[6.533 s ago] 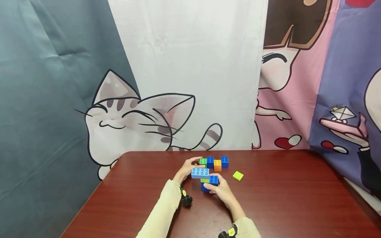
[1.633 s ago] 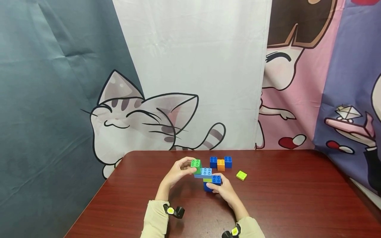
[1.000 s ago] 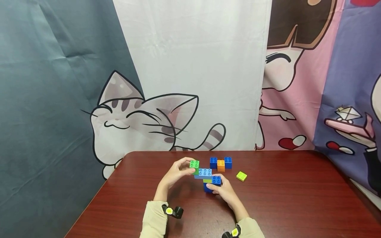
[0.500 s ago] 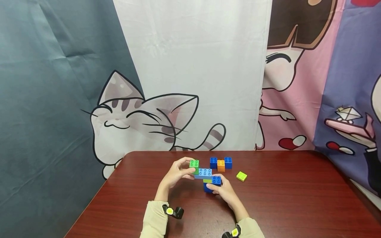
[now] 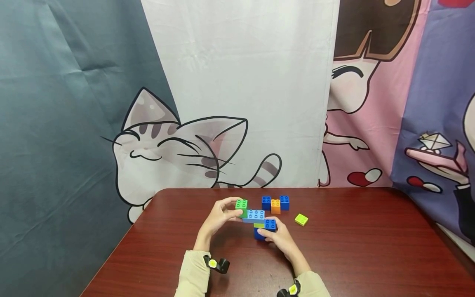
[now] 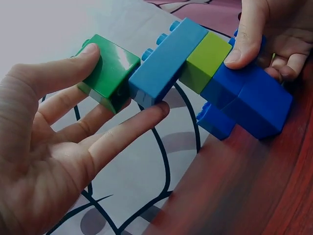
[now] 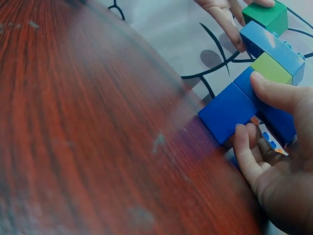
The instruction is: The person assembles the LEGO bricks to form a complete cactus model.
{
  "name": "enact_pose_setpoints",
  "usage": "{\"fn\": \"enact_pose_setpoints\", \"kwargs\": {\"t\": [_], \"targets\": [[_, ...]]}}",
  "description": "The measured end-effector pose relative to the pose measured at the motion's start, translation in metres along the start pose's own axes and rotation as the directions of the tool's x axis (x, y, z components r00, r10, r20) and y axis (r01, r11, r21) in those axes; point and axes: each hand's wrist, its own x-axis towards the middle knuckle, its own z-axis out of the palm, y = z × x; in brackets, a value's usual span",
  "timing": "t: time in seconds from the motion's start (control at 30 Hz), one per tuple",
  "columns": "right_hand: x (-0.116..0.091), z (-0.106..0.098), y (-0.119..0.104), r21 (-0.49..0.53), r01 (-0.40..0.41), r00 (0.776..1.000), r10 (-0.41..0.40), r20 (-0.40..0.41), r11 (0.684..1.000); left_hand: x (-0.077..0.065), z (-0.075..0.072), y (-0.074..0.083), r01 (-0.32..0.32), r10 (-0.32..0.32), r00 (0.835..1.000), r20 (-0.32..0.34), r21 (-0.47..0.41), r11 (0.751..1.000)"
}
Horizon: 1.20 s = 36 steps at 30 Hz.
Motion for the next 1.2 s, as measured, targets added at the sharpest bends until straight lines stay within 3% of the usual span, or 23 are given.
{"fn": "enact_pose_setpoints", "kwargs": {"t": [0.53,0.77,1.0,1.2], "targets": [[0.0021,0.0001,-0.0004,-0.021,0.001,1.000,-0.001,0.002,1.000,0.0011,-0.0008,-0.0050,-0.037,0.037,0.999,-0.017,-0.006,0.999],[-0.0012,-0.0002,-0.0003,-0.031,-0.006,1.000,0.006,0.000,0.999,0.0000,-0.0009,-0.0044,0.022,-0.022,1.000,0.003,0.011,1.000],[-0.0025,-0.0003,-0.0006,-0.035,-0.005,1.000,0.005,0.002,0.999,0.0002,0.0017,-0.0046,0.010,-0.011,1.000,0.007,0.037,0.999],[-0.0022,0.0001,-0.0020,-0.044,0.004,1.000,-0.004,0.002,0.999,0.0003,0.0061,-0.0040,0.039,-0.038,0.999,-0.014,0.103,0.994]]}}
